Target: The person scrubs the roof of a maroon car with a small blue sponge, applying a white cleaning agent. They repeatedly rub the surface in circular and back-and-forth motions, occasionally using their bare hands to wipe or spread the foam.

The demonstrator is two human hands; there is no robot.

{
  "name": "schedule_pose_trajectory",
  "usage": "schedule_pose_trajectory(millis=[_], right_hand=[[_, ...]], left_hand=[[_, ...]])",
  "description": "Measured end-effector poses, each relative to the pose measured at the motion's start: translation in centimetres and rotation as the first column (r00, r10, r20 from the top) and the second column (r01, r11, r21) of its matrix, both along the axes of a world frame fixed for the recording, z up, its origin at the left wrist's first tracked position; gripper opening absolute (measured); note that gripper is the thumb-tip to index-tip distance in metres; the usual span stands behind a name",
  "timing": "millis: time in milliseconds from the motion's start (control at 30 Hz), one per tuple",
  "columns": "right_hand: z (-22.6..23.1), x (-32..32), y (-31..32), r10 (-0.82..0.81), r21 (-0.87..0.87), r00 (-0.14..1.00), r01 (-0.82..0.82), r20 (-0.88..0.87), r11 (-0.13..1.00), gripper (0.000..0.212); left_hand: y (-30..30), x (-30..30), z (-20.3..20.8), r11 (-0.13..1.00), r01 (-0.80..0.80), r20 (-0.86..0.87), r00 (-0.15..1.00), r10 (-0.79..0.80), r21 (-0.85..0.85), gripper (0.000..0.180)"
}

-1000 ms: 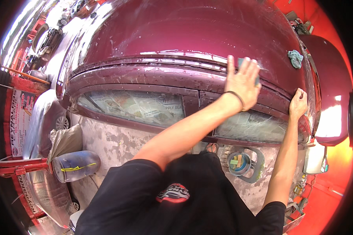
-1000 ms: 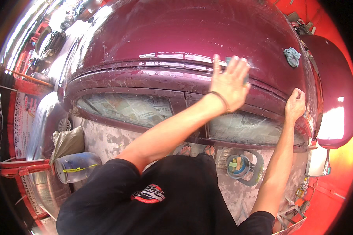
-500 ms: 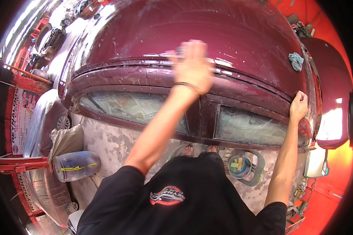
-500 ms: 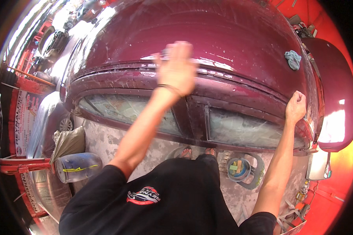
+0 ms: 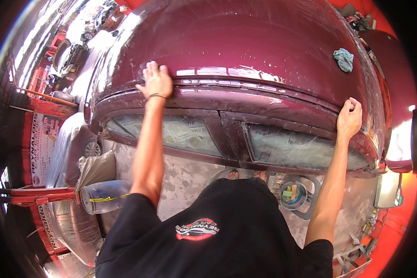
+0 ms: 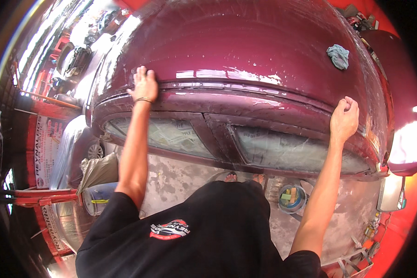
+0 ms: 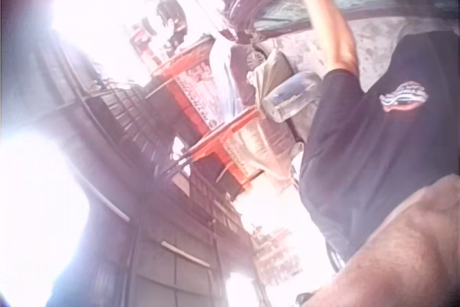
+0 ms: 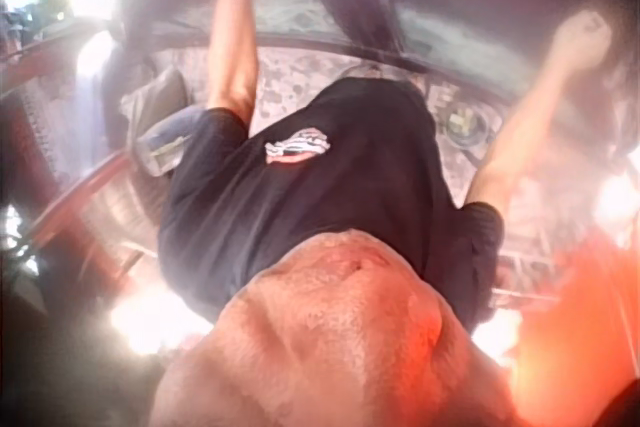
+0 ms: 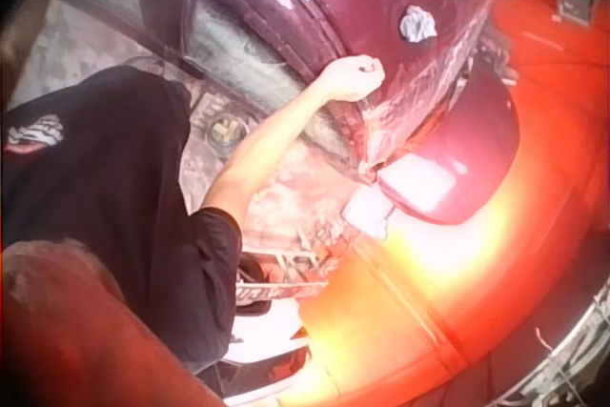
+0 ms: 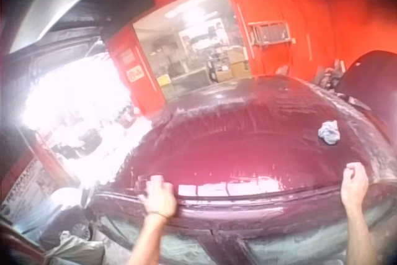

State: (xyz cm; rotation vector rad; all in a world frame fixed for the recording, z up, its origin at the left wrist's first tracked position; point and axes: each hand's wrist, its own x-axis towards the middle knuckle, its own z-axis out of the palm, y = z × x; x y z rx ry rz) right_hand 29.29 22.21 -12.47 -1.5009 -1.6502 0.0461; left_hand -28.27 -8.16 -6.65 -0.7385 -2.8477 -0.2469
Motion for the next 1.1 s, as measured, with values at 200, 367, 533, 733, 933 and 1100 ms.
schedule_pose_trajectory(millis=[200,367,533,733,933,1100], right_hand=[[0.0,2.1,-0.2,0.034,-0.013,0.999,-0.034,0.032,0.999,0.031],[0.4,2.7,-0.8,0.053,-0.014,0.999,-0.053,-0.013,0.998,0.029],[1.8,0.6,-1.2,0.071,0.035,0.996,-0.069,-0.046,0.997,0.025],[1.8,1.4,-1.4,0.031,0.032,0.996,-0.028,-0.087,0.999,0.022],[2.5,1.0,-1.6,0.071,0.045,0.991,-0.066,-0.112,0.997,0.021],[2.1,1.0,-1.6,0.038,0.041,0.990,-0.033,-0.136,0.999,0.021]], left_hand=[[11.9,31.8,0.7,0.687,0.721,-0.063,0.692,-0.719,0.093,0.070],[9.3,26.3,1.0,0.747,0.665,-0.068,0.745,-0.663,-0.004,0.064],[-1.8,4.9,1.0,0.996,0.085,0.073,0.994,-0.086,0.014,0.060],[9.0,24.3,0.3,0.752,0.647,0.016,0.759,-0.651,-0.126,0.070],[27.1,22.8,3.7,0.638,0.770,0.019,0.638,-0.770,-0.021,0.064],[30.0,24.8,3.4,0.534,0.826,0.006,0.544,-0.839,-0.182,0.067]])
